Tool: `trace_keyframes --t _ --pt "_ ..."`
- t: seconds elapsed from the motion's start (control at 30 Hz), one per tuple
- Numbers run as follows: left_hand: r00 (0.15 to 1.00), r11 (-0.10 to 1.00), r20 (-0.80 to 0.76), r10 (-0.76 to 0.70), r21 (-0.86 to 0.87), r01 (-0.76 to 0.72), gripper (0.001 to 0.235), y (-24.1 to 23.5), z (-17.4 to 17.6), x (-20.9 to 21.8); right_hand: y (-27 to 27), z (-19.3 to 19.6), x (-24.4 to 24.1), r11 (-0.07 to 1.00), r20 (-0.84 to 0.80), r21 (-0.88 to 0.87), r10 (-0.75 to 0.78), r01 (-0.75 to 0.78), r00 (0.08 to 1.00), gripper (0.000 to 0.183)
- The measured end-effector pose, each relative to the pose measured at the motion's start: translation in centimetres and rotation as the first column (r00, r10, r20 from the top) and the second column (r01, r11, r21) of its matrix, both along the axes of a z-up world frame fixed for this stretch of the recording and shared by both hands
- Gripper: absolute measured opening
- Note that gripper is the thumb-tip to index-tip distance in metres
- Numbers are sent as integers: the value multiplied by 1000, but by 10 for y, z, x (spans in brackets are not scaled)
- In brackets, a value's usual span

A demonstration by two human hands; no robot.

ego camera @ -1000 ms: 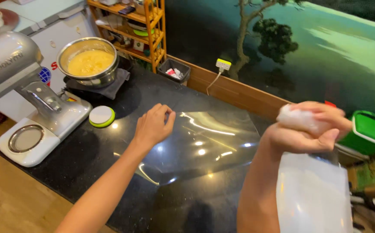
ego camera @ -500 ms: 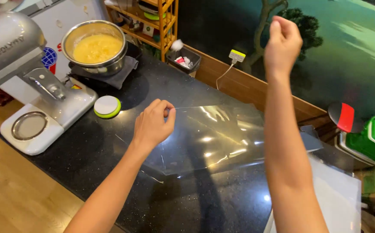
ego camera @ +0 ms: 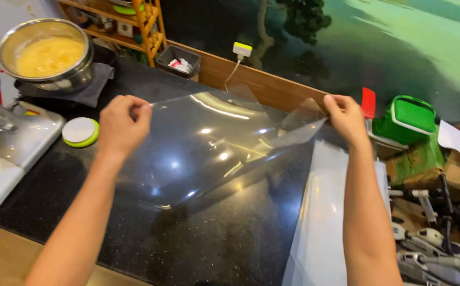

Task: The person assembles a clear plastic box by hand on a countertop, unfolding several flat plastic components and fitting tabs into slots to form the box structure.

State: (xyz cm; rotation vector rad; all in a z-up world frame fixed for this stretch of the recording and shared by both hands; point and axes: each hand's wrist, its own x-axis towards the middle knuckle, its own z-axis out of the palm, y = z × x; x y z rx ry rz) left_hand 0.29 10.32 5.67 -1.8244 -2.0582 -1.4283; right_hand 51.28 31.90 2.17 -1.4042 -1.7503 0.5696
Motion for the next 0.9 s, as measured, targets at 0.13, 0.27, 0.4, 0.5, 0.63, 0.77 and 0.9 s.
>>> trace_keyframes --t 0.13,0.27,0.4,0.5,0.63,0.77,0.9 --pt "999 999 33 -29 -20 29 15 -8 -1 -8 -3 -31 -4 971 -260 -85 194 -222 946 45" --pt "995 994 99 -23 -107 33 18 -27 5 -12 -14 -29 -19 972 -397 -22 207 -234 894 44" --pt "993 986 111 -36 -158 53 20 -38 17 -24 -32 -3 -25 956 -543 -6 244 -294 804 41" --pt "989 985 146 -36 -159 60 19 -43 23 -38 -60 34 -33 929 -534 17 321 -369 782 41" --pt "978 983 206 -32 -172 69 17 -52 27 -58 -88 62 -53 932 -474 53 340 -358 812 38" --pt "927 940 354 -122 -258 223 18 -60 34 -74 -84 76 -66 931 -391 100 361 -351 846 32" --pt "853 775 417 -312 -408 483 20 -75 58 -71 -41 88 -67 924 -321 201 376 -326 869 28"
